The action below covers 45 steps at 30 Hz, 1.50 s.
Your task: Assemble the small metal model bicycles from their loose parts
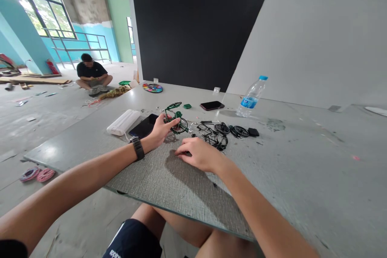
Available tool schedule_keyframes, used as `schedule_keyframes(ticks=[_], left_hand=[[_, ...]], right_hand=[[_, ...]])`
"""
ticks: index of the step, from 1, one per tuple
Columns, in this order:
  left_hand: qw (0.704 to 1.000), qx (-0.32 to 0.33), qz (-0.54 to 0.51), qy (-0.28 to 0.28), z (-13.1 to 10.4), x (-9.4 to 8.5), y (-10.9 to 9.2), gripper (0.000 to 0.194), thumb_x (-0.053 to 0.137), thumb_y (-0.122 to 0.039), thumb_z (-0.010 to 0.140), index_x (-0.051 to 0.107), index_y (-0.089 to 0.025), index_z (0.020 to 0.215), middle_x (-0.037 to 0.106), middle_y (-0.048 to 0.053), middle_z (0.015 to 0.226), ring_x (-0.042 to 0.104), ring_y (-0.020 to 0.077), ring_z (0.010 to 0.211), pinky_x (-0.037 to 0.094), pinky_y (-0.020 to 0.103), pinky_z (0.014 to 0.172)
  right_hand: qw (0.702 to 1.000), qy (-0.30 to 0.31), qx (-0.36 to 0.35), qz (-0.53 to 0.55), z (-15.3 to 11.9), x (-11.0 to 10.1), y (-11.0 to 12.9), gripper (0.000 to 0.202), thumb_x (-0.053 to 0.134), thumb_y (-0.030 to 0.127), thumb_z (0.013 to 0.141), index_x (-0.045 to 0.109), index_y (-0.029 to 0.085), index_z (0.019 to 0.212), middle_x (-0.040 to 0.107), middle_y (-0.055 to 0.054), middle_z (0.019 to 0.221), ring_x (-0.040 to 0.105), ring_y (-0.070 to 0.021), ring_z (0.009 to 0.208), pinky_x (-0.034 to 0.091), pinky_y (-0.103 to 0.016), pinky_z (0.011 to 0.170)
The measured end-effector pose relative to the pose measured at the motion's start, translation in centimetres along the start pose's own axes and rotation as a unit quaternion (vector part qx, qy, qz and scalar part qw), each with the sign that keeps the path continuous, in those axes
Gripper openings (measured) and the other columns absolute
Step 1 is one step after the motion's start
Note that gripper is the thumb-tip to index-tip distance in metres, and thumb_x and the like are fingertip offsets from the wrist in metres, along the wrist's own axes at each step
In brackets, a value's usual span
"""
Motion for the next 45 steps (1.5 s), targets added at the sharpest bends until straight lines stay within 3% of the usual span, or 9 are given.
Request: schedule_keyframes(ticks=[19,45], left_hand=[[1.000,0.006,-0.003,0.005,0.07,0.07,0.03,0.050,0.089,-0.037,0.064,0.054,-0.019,0.094,0.058,-0.003,0.074,0.060,0.0110,0.068,0.047,0.023,0.064],[1.000,0.014,0.003,0.006,0.06,0.11,-0.18,0.050,0.090,-0.036,0.064,0.051,-0.019,0.090,0.059,-0.002,0.077,0.061,0.0125,0.073,0.050,0.025,0.068]], right_hand=[[0.999,0.028,0.003,-0.015,-0.21,0.51,-0.34,0.029,0.058,0.020,0.093,0.078,0.026,0.113,0.070,-0.006,0.098,0.064,-0.0165,0.082,0.046,-0.028,0.075],[1.000,0.018,-0.008,-0.014,-0.28,0.28,0.48,0.027,0.057,0.023,0.093,0.079,0.026,0.110,0.071,-0.005,0.096,0.064,-0.0160,0.081,0.046,-0.027,0.073]])
Point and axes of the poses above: each hand's wrist, its own z-axis towards the middle knuckle, its own x-axis out of the palm, y = z × x, the point moved 10 cm from there along z, towards the middle knuckle
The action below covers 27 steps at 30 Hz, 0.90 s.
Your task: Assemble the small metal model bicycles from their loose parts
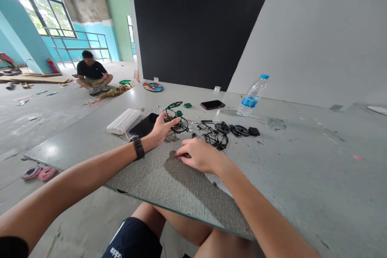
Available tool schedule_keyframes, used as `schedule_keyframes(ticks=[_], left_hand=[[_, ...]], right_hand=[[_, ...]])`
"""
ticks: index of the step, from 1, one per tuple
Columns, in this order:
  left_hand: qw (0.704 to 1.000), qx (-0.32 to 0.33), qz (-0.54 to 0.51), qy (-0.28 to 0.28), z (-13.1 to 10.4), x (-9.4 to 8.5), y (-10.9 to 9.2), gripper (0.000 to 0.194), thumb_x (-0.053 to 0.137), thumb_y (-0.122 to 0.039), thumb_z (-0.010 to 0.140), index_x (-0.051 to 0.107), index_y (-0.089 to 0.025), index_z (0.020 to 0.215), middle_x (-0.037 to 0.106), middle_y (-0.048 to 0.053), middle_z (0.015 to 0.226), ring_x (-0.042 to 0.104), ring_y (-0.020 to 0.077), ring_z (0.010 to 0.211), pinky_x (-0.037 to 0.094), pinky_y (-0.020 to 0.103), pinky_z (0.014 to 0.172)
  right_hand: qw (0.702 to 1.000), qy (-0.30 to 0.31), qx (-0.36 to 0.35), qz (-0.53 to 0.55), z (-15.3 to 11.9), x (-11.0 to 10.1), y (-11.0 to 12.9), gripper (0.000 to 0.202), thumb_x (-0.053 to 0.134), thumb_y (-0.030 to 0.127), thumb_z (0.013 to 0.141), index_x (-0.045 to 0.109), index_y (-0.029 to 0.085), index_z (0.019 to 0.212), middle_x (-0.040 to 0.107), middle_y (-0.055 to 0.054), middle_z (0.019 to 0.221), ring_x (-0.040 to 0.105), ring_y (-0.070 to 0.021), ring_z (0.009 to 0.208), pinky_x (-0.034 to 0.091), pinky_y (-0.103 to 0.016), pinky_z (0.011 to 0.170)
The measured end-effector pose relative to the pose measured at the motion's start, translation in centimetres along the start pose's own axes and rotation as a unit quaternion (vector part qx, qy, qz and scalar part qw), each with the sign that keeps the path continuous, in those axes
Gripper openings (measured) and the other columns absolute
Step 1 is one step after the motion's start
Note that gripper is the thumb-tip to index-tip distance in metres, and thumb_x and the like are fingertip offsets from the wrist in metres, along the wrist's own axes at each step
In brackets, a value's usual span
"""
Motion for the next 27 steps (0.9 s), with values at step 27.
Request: schedule_keyframes(ticks=[27], left_hand=[[1.000,-0.006,-0.003,-0.013,0.07,-0.26,0.10,0.047,0.090,-0.032,0.063,0.054,-0.018,0.089,0.059,-0.002,0.077,0.060,0.0122,0.074,0.051,0.025,0.071]], right_hand=[[0.998,-0.001,0.000,-0.064,-0.09,0.09,-0.29,0.028,0.057,0.021,0.091,0.078,0.030,0.106,0.070,-0.003,0.098,0.064,-0.0165,0.079,0.044,-0.028,0.071]])
Point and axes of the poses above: each hand's wrist, its own z-axis towards the middle knuckle, its own x-axis out of the palm, y = z × x, the point moved 10 cm from there along z, towards the middle knuckle
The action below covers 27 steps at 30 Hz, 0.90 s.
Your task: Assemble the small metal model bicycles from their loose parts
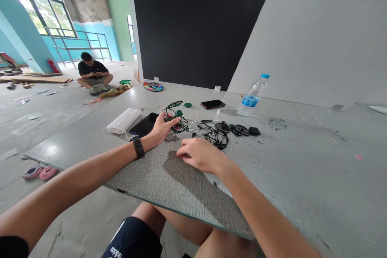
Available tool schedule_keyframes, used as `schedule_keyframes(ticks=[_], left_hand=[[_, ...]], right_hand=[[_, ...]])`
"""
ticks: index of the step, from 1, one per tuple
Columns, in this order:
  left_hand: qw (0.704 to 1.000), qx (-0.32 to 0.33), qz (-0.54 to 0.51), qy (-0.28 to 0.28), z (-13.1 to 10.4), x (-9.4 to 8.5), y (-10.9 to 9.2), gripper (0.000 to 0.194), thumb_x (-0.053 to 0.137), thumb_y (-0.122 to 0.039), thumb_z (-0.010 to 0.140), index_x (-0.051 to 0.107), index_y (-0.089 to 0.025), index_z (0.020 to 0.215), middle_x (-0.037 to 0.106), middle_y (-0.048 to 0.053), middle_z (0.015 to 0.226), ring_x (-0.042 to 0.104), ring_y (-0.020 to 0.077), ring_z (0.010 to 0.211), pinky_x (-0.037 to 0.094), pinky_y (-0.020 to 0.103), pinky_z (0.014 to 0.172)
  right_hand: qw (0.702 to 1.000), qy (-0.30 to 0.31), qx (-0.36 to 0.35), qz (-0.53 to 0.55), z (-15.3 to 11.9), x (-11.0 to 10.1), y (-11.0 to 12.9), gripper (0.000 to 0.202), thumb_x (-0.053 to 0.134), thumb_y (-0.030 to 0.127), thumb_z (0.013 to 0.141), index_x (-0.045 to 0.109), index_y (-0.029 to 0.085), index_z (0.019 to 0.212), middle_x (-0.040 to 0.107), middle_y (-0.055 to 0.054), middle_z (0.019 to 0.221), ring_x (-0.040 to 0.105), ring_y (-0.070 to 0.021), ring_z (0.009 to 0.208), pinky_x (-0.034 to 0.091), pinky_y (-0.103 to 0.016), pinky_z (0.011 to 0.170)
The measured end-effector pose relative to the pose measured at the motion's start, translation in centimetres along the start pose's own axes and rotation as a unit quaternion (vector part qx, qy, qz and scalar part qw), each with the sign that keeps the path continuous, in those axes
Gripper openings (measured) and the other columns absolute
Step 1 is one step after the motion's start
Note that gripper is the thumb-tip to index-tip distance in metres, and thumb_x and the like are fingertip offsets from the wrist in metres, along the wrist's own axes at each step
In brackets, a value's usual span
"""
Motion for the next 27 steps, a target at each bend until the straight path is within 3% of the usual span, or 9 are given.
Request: schedule_keyframes(ticks=[12,14,20,27], left_hand=[[1.000,0.012,0.009,0.008,-0.1,0.2,-0.3,0.047,0.089,-0.034,0.065,0.053,-0.019,0.090,0.059,-0.001,0.077,0.060,0.0127,0.071,0.050,0.025,0.067],[1.000,0.010,0.016,0.012,-0.1,0.2,-0.1,0.048,0.088,-0.037,0.066,0.051,-0.019,0.090,0.059,-0.001,0.077,0.061,0.0124,0.070,0.048,0.024,0.065],[0.996,0.053,0.045,0.047,-0.2,0.9,-0.7,0.048,0.084,-0.041,0.070,0.046,-0.021,0.091,0.056,-0.004,0.076,0.058,0.0107,0.066,0.044,0.022,0.062],[0.982,0.116,0.139,0.060,-0.8,1.7,-1.8,0.042,0.078,-0.043,0.076,0.045,-0.020,0.091,0.053,-0.003,0.082,0.054,0.0102,0.071,0.043,0.025,0.067]], right_hand=[[1.000,-0.028,-0.001,0.013,0.2,-0.2,0.1,0.023,0.057,0.023,0.093,0.076,0.028,0.104,0.068,-0.003,0.099,0.064,-0.0158,0.081,0.045,-0.028,0.074],[0.997,-0.065,0.010,0.032,0.0,-1.3,-0.6,0.022,0.056,0.025,0.094,0.076,0.027,0.103,0.068,-0.003,0.099,0.063,-0.0159,0.082,0.045,-0.029,0.075],[0.962,-0.257,0.090,0.035,-1.9,-5.9,-4.7,0.025,0.053,0.033,0.097,0.075,0.022,0.101,0.069,-0.006,0.097,0.061,-0.0161,0.075,0.046,-0.030,0.076],[0.944,-0.308,0.117,0.028,-2.1,-6.1,-5.6,0.022,0.056,0.033,0.096,0.076,0.023,0.098,0.069,-0.005,0.093,0.057,-0.0144,0.066,0.046,-0.031,0.070]])
Point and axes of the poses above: each hand's wrist, its own z-axis towards the middle knuckle, its own x-axis out of the palm, y = z × x, the point moved 10 cm from there along z, towards the middle knuckle
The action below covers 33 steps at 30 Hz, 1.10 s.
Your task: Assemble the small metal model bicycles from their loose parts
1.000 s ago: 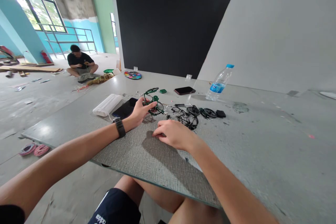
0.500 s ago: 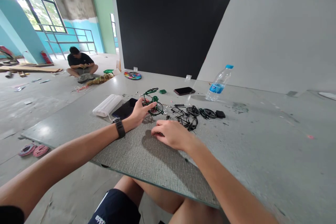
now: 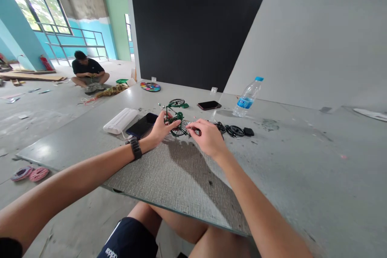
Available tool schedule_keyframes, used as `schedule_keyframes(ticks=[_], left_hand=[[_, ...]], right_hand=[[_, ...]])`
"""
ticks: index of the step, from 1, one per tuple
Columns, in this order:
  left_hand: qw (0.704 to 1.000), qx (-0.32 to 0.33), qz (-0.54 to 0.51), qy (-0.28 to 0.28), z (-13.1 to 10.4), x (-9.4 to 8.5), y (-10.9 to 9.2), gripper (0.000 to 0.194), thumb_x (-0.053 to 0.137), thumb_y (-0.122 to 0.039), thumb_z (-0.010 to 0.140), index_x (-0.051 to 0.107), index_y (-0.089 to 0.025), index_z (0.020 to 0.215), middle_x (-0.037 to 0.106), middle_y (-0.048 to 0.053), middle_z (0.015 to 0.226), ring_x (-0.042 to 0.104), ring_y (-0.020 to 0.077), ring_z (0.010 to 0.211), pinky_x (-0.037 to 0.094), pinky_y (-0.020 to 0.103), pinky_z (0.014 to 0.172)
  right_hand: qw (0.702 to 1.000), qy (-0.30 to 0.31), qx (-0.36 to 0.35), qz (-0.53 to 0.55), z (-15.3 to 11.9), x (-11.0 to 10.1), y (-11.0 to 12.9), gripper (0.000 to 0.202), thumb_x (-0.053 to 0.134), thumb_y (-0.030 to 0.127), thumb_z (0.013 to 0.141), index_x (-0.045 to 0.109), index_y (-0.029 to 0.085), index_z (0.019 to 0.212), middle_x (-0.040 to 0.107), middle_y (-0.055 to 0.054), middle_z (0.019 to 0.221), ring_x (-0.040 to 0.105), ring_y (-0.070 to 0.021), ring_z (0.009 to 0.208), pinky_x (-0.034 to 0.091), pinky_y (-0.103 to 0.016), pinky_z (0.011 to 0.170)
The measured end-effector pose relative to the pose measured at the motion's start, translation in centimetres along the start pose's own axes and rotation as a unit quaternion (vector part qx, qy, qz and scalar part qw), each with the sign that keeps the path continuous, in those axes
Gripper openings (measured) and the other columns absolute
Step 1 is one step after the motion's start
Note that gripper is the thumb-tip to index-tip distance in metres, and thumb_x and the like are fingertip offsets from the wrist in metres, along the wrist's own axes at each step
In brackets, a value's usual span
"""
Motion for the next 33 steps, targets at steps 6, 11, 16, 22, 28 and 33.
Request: schedule_keyframes(ticks=[6,11,16,22,28,33], left_hand=[[0.996,0.026,0.087,-0.018,-0.5,-0.2,-1.0,0.041,0.079,-0.034,0.075,0.043,-0.021,0.090,0.052,-0.004,0.081,0.047,0.0095,0.067,0.037,0.026,0.063],[0.994,0.041,0.101,-0.023,-0.8,0.0,-1.8,0.041,0.079,-0.030,0.075,0.041,-0.022,0.089,0.052,-0.004,0.081,0.048,0.0093,0.067,0.037,0.025,0.063],[0.992,0.037,0.120,-0.033,-0.9,-0.1,-2.2,0.040,0.078,-0.028,0.075,0.041,-0.022,0.088,0.052,-0.004,0.080,0.048,0.0098,0.065,0.035,0.026,0.062],[0.990,0.043,0.126,-0.037,-1.2,-0.2,-2.4,0.039,0.078,-0.029,0.076,0.041,-0.022,0.088,0.052,-0.004,0.077,0.050,0.0111,0.064,0.036,0.026,0.061],[0.988,0.057,0.141,-0.039,-1.3,-0.1,-2.6,0.038,0.078,-0.027,0.075,0.042,-0.022,0.088,0.055,-0.003,0.082,0.054,0.0125,0.070,0.038,0.027,0.066],[0.988,0.048,0.143,-0.038,-1.2,-0.1,-2.4,0.038,0.078,-0.027,0.075,0.042,-0.022,0.088,0.054,-0.003,0.080,0.051,0.0121,0.067,0.037,0.027,0.064]], right_hand=[[1.000,-0.004,0.012,-0.001,0.0,0.8,0.3,0.019,0.059,0.029,0.094,0.076,0.023,0.098,0.070,-0.004,0.093,0.059,-0.0151,0.069,0.046,-0.030,0.069],[1.000,0.006,0.019,-0.021,0.1,1.6,0.2,0.018,0.059,0.025,0.094,0.076,0.022,0.098,0.071,-0.004,0.093,0.062,-0.0164,0.072,0.046,-0.030,0.070],[0.999,0.013,0.009,-0.046,0.3,2.1,0.6,0.018,0.058,0.025,0.095,0.076,0.021,0.098,0.071,-0.005,0.094,0.065,-0.0186,0.080,0.046,-0.030,0.074],[0.995,0.018,0.033,-0.089,0.3,2.3,0.8,0.018,0.057,0.024,0.095,0.075,0.022,0.097,0.072,-0.005,0.097,0.066,-0.0198,0.084,0.045,-0.029,0.072],[0.992,0.030,0.042,-0.117,0.2,2.6,0.9,0.018,0.057,0.022,0.094,0.075,0.022,0.095,0.071,-0.006,0.098,0.066,-0.0198,0.085,0.044,-0.029,0.070],[0.991,0.024,0.041,-0.127,0.2,2.5,1.1,0.018,0.057,0.022,0.094,0.074,0.022,0.098,0.071,-0.005,0.098,0.066,-0.0199,0.085,0.043,-0.029,0.069]])
Point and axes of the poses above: each hand's wrist, its own z-axis towards the middle knuckle, its own x-axis out of the palm, y = z × x, the point moved 10 cm from there along z, towards the middle knuckle
